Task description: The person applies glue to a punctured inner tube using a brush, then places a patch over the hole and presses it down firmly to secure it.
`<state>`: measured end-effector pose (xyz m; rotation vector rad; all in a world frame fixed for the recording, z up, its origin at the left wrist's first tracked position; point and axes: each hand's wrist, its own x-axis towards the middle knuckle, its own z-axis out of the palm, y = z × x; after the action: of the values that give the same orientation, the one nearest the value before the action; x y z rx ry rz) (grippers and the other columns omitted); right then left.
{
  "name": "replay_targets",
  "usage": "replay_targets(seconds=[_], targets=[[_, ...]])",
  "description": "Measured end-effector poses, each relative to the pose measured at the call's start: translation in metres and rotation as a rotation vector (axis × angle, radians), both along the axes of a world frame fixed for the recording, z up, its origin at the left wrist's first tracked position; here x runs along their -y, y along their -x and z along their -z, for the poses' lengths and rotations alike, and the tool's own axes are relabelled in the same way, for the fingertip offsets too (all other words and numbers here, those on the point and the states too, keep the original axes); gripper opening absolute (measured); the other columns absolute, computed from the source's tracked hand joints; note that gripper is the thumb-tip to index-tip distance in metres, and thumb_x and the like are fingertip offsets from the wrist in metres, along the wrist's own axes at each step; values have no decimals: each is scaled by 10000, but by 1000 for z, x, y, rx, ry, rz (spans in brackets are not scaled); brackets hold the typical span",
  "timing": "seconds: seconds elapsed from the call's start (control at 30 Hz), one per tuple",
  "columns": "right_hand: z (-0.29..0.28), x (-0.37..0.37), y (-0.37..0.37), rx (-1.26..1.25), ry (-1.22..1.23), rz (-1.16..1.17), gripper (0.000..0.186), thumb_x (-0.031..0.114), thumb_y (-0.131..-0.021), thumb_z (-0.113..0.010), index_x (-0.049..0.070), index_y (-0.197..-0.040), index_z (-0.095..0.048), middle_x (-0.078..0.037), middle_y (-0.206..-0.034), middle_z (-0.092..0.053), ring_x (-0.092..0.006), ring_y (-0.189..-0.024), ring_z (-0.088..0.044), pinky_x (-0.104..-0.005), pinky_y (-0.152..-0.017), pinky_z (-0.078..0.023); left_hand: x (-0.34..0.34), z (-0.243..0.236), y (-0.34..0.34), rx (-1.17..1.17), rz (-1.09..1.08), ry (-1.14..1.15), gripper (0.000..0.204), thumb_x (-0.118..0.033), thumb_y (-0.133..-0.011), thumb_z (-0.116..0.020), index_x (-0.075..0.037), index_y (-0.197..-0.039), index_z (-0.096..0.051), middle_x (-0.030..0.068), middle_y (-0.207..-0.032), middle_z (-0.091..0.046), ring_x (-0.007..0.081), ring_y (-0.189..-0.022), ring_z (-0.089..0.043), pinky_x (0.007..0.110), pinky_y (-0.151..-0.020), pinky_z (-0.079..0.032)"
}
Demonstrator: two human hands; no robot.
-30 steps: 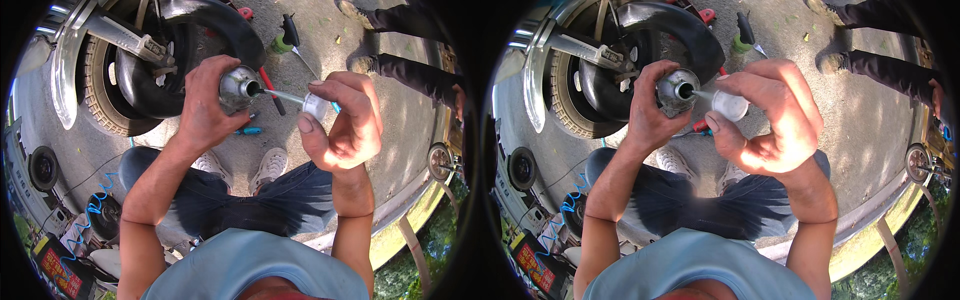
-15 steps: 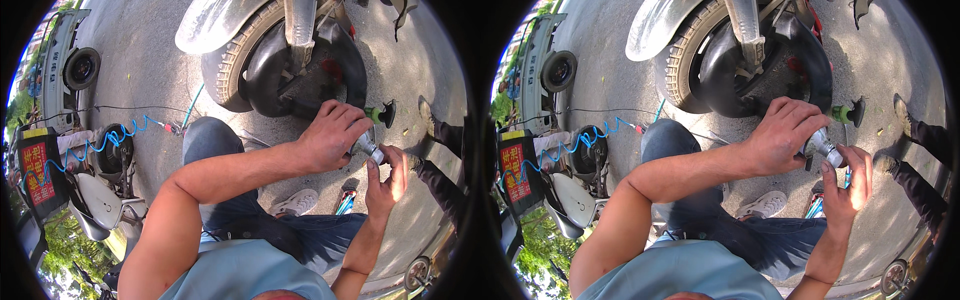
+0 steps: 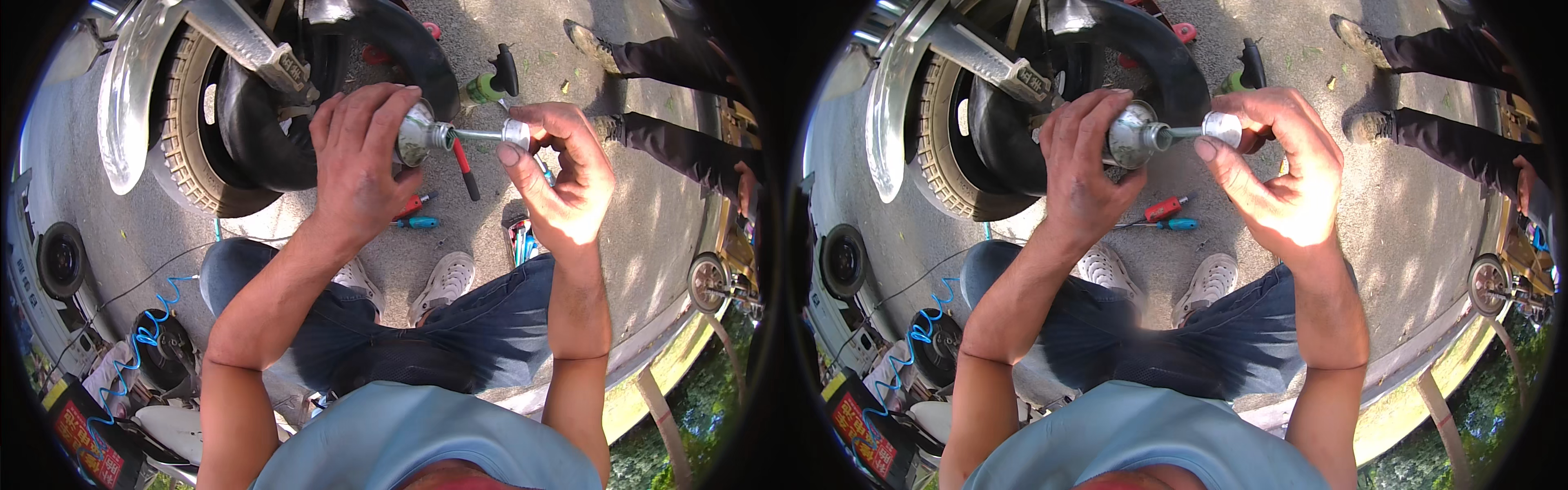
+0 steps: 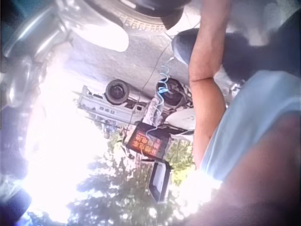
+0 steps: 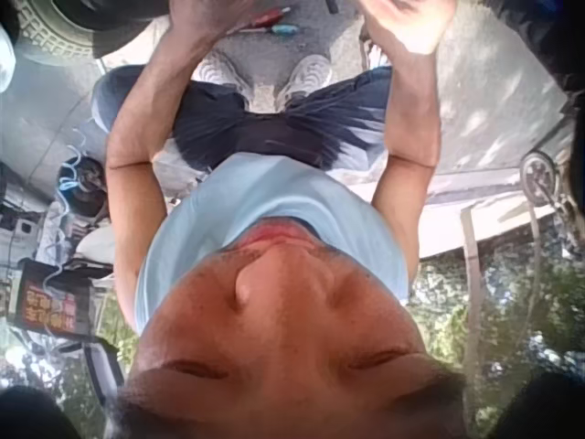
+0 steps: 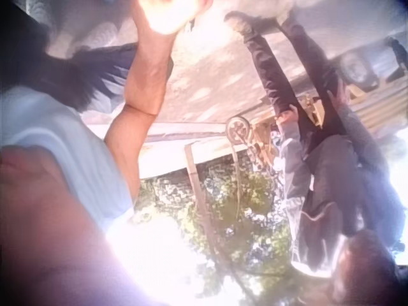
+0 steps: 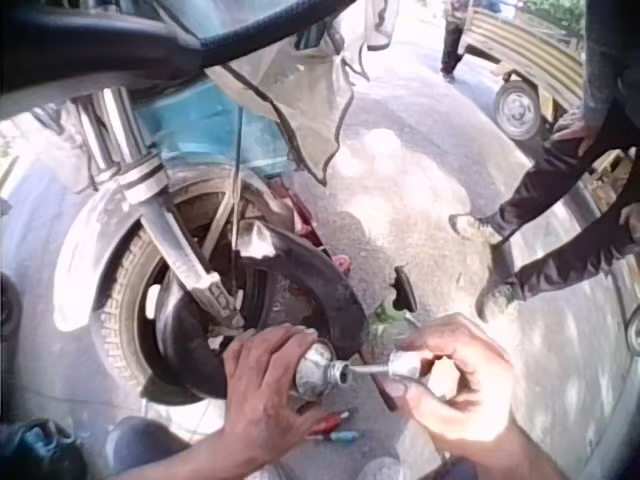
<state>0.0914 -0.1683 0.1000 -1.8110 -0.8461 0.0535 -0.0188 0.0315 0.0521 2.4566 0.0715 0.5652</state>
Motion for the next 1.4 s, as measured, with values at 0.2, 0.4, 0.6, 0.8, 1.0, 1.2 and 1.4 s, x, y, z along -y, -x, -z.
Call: replay_targets(seconds=[0.2,0.4,0.6,0.8,1.0,1.2,1.4], targets=[[5,1,-1,-106,-126,21,274,54,-823,-825,15,-1061,-696,-46,-964,-665,-86,-771,-599,-232,-668,-499,-5,2,0,13,-10,12,849,-45,-566,-838,-115,-1359,-543,84,-1301,-588,293,-1230,-544,481,-1093,-326],[-6,-7,3,16,16,-45,361,-4,-746,-815,17,-1081,-683,-97,-970,-664,-180,-806,-662,-287,-681,-536,-2,-1,0,34,-39,-87,806,-42,-575,-826,-113,-1337,-576,85,-1280,-607,270,-1224,-560,445,-1087,-332],[13,-13,4,116,106,-130,429,-19,-705,-795,47,-1102,-647,-148,-994,-638,-328,-861,-661,-383,-735,-561,6,-5,-1,26,-61,-251,844,-54,-547,-837,-173,-1348,-600,27,-1269,-593,238,-1221,-553,457,-1111,-287],[-6,-9,-3,21,99,-48,313,22,-736,-811,30,-1025,-691,-86,-927,-672,-193,-772,-657,-300,-686,-537,4,-6,-2,-32,-50,-182,856,-52,-554,-843,-161,-1365,-592,39,-1276,-592,254,-1221,-553,468,-1128,-283],[15,4,-7,-294,-124,31,239,64,-846,-816,18,-1032,-672,-30,-931,-675,-63,-740,-608,-230,-675,-509,3,5,-7,-48,-69,-77,819,-94,-638,-861,-65,-1393,-544,128,-1294,-603,291,-1231,-557,469,-1102,-318],[15,7,-13,-554,-248,26,187,57,-900,-781,13,-1039,-664,-17,-927,-692,-63,-805,-634,-223,-728,-527,1,11,-4,-67,-61,-46,858,-92,-630,-855,-92,-1418,-515,101,-1317,-576,261,-1247,-538,485,-1129,-290],[16,10,-16,-564,-264,56,212,62,-895,-786,-4,-1062,-673,-24,-948,-700,-76,-841,-645,-224,-770,-529,2,12,-6,-48,-60,-39,848,-93,-639,-859,-91,-1415,-515,109,-1324,-573,266,-1264,-532,488,-1136,-277]])
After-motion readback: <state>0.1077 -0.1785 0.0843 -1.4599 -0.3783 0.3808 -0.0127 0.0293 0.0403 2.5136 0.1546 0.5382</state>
